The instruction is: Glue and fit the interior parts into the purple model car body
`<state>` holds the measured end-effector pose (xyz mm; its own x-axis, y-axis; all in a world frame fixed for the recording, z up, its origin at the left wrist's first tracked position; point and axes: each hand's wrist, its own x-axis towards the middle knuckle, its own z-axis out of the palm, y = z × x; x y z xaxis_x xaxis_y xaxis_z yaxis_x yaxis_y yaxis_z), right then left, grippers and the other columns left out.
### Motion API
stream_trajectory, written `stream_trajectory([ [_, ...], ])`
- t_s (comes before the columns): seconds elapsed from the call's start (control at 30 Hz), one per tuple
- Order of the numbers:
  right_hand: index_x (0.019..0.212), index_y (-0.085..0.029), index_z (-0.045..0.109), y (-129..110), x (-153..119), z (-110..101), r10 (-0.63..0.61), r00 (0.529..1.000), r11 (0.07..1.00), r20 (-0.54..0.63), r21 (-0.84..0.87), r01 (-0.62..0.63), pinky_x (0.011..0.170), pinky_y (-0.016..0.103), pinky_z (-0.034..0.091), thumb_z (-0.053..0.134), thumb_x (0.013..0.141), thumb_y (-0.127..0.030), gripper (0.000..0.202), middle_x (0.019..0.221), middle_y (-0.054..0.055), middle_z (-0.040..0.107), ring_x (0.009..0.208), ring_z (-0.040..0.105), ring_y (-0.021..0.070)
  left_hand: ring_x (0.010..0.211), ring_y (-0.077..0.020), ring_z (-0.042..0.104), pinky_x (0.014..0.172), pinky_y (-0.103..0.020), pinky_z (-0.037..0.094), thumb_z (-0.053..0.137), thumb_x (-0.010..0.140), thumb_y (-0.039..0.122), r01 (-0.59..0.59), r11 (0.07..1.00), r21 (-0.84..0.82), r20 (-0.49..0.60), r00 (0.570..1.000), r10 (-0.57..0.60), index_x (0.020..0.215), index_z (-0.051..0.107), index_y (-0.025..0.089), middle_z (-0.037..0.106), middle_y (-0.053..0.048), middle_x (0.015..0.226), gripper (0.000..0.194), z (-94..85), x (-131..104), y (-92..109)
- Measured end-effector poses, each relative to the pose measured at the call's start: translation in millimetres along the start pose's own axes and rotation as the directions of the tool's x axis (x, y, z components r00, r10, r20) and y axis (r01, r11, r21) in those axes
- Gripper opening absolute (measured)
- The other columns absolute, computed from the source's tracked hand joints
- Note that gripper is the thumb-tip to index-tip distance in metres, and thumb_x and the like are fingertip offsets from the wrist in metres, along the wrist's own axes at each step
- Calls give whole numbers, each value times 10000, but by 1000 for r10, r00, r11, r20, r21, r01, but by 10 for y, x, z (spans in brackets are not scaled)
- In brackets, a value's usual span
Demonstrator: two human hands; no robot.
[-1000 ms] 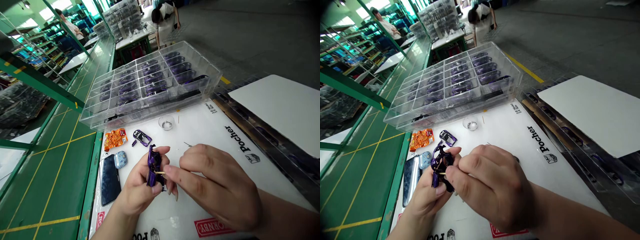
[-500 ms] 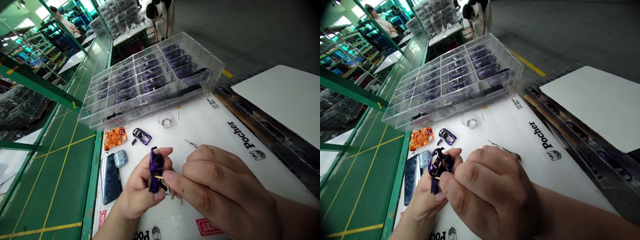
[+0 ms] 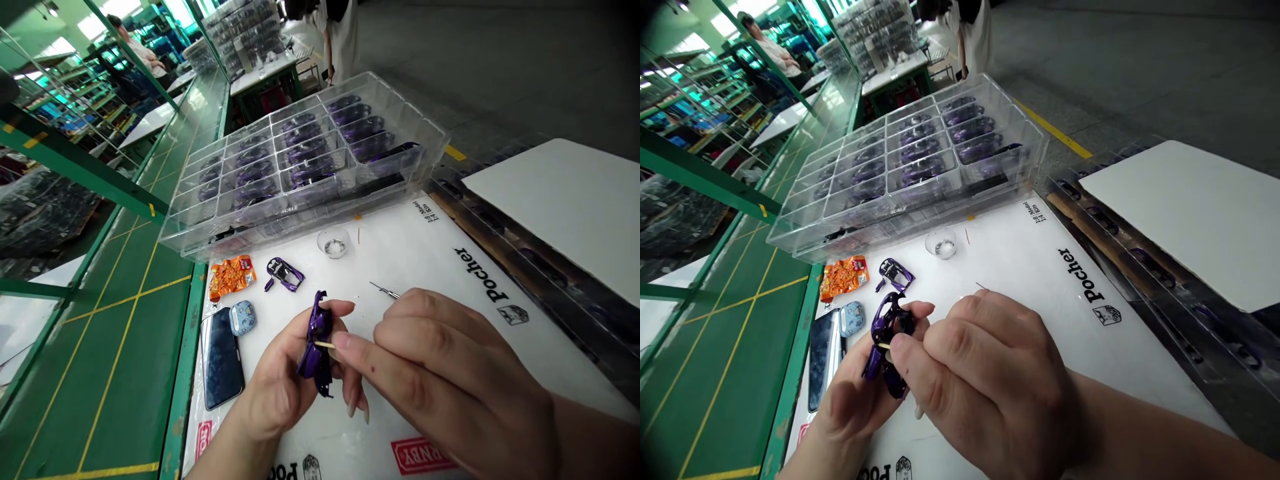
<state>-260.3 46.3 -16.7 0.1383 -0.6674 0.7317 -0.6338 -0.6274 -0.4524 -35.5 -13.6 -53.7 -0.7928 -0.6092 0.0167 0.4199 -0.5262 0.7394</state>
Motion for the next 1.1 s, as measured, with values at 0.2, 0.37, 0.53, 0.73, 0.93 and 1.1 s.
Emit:
stream_trajectory([
  [0.2,1412,-72,808,57,-34,26,-35,999,999,21,38,34,852,452,646,601,1121,-17,362,1103,105,833,1051,777,237,947,-205,751,931,-344,672,618,1211,628,-54,999,-5,-26,998,54,1704,729,238,756,-85,1077,639,66,38,21],
  [0.37,1421,-66,806,87,-29,11,-65,997,997,47,41,63,845,443,662,584,1113,-12,383,1103,116,844,1043,784,240,970,-241,772,933,-381,680,638,1209,518,-18,999,-36,-86,996,14,1651,781,265,792,-100,1058,529,110,26,35],
  [0.53,1420,-71,811,106,-20,36,-65,998,997,25,43,64,853,425,648,591,1120,0,378,1081,104,833,1036,769,227,907,-214,728,899,-368,679,630,1204,491,-33,998,-47,-69,997,30,1680,745,229,748,-88,1033,555,94,22,12],
  [0.73,1393,-21,825,113,-16,46,-76,997,993,-17,89,77,845,404,601,633,1108,41,349,1042,85,802,1003,717,200,876,-211,712,846,-354,654,623,1197,506,-55,998,-29,-29,998,54,1725,689,220,717,-85,1033,604,62,19,-30],
  [0.93,1326,-37,853,119,25,64,-58,998,996,-36,72,61,884,351,614,721,1077,65,300,1013,47,781,989,704,151,839,-169,714,865,-346,658,694,1180,465,-62,998,-33,-4,998,62,1729,686,228,713,-73,1081,599,39,19,-36],
  [1.1,1309,-51,847,151,49,56,-75,997,994,-26,77,77,852,317,656,720,1073,58,290,982,43,788,943,723,143,749,-132,651,869,-345,676,794,1136,458,-44,998,-36,-20,999,43,1712,695,221,714,-40,957,631,-12,-7,-39],
])
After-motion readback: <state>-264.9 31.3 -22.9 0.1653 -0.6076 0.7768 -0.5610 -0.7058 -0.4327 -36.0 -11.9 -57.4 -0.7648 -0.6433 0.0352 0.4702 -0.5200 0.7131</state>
